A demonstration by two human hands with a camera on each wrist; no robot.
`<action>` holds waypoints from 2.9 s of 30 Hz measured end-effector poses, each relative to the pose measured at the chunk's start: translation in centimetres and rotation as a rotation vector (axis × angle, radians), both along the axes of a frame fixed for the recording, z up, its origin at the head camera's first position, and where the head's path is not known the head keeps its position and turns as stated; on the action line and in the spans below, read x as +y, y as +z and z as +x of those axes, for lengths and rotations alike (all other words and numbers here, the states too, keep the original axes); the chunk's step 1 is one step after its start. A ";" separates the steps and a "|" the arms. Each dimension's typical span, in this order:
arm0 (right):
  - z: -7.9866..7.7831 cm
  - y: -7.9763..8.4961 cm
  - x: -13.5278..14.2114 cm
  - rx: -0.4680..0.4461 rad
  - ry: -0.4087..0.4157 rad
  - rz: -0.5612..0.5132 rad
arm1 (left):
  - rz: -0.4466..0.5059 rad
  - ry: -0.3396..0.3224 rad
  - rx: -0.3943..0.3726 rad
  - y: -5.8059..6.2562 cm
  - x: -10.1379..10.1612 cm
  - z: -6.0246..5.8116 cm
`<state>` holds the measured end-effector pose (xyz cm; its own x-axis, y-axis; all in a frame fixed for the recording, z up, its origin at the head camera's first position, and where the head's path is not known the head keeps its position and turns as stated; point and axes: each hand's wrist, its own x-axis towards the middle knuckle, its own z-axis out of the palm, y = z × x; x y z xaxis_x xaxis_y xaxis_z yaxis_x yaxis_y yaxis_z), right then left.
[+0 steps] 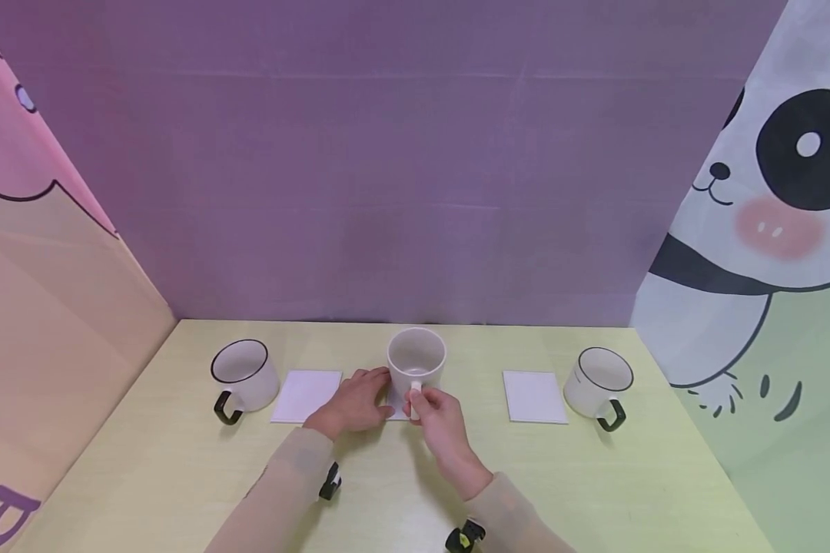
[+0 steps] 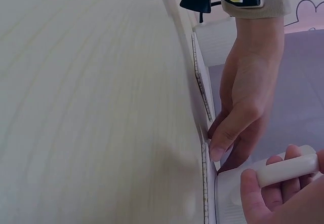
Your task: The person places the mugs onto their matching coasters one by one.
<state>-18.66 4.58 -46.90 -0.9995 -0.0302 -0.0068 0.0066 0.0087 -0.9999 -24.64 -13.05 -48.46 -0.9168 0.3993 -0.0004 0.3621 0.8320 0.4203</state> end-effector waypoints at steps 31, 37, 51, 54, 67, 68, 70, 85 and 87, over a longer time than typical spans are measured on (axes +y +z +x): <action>1.1 1.3 4.6 0.139 0.110 0.230 | -0.011 0.007 -0.028 0.1 0.2 0.0; 1.3 1.5 5.9 0.147 0.123 0.287 | -0.020 0.014 -0.043 0.1 0.2 0.1; 2.7 2.2 8.9 0.172 0.080 0.428 | -0.020 0.019 -0.045 0.1 0.1 0.0; 2.9 2.5 9.6 0.199 0.056 0.450 | -0.021 0.019 -0.047 0.1 0.1 -0.1; 3.0 3.3 13.2 0.297 -0.003 0.598 | -0.023 0.006 -0.037 0.0 0.1 -0.2; 3.0 3.3 13.4 0.308 -0.012 0.609 | -0.021 0.004 -0.036 0.0 0.1 -0.2; 2.9 3.5 14.0 0.343 -0.022 0.629 | -0.020 0.003 -0.036 0.1 0.1 -0.2; 2.0 5.6 18.9 0.447 -0.176 0.766 | -0.024 0.009 -0.032 -0.2 0.1 -0.4; 1.9 5.5 19.5 0.452 -0.203 0.786 | -0.024 0.008 -0.029 -0.2 0.1 -0.4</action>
<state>-16.74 24.10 -41.38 -0.8980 -0.0065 0.4399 -0.3066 0.7264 -0.6151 -25.00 -12.97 -48.67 -0.9196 0.3911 -0.0371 0.3428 0.8451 0.4102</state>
